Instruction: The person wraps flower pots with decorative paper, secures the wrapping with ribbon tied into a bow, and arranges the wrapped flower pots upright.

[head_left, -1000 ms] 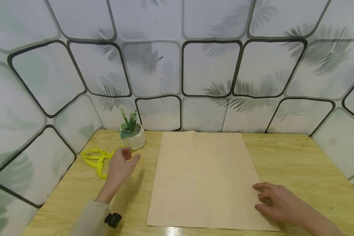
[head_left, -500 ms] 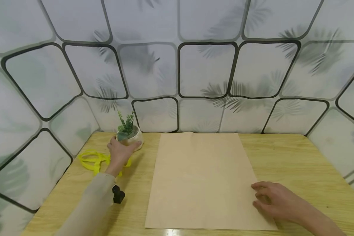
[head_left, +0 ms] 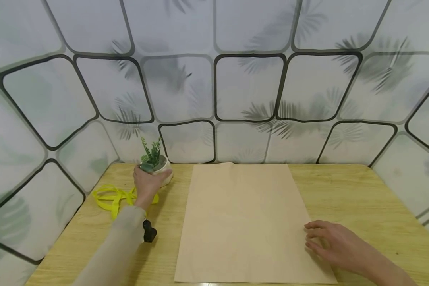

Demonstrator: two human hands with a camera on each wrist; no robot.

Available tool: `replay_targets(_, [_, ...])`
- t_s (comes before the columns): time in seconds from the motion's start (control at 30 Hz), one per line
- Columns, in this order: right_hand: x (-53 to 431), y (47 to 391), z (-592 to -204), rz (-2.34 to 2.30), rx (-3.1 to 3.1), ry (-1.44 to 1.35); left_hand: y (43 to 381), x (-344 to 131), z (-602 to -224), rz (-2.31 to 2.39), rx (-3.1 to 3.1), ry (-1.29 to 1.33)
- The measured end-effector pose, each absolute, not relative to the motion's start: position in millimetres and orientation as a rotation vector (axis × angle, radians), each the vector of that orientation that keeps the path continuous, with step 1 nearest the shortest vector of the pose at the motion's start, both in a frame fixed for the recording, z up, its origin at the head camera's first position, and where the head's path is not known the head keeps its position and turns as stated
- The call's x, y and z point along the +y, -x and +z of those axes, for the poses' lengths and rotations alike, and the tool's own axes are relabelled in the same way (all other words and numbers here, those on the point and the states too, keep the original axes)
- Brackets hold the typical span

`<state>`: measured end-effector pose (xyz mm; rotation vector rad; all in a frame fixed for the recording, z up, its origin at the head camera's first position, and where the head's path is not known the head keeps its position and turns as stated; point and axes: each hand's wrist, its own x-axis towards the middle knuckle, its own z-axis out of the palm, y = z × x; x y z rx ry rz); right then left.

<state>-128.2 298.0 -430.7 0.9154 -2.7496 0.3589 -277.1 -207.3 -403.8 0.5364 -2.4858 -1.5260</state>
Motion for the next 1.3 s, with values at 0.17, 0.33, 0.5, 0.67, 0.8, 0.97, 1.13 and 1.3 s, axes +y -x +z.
replay_targets(0.17, [297, 128, -431, 0.372, -2.752, -0.908, 280, -207, -405, -1.519, -2.469, -0.534])
replay_targets(0.33, [299, 126, -431, 0.358, -2.726, -0.908, 282, -205, -408, -1.52, -2.449, -0.534])
replay_targets(0.5, [302, 125, -433, 0.355, -2.646, -0.932, 282, -206, -409, -1.533, -2.415, -0.501])
replay_targets(0.67, [303, 127, -432, 0.369, -2.664, -0.929, 283, -209, -406, -1.502, -2.426, -0.49])
replay_targets(0.8, [303, 128, -431, 0.381, -2.685, -0.913, 283, -213, -403, -1.508, -2.44, -0.521])
replay_targets(0.97, [302, 129, -431, 0.388, -2.67, -0.918, 281, -217, -404, -1.49, -2.466, -0.54])
replay_targets(1.13, [300, 131, -431, 0.381, -2.656, -0.925, 280, -217, -405, -1.431, -2.492, -0.528])
replay_targets(1.3, [296, 133, -433, 0.359, -2.622, -0.937, 278, -215, -403, -1.39, -2.482, -0.488])
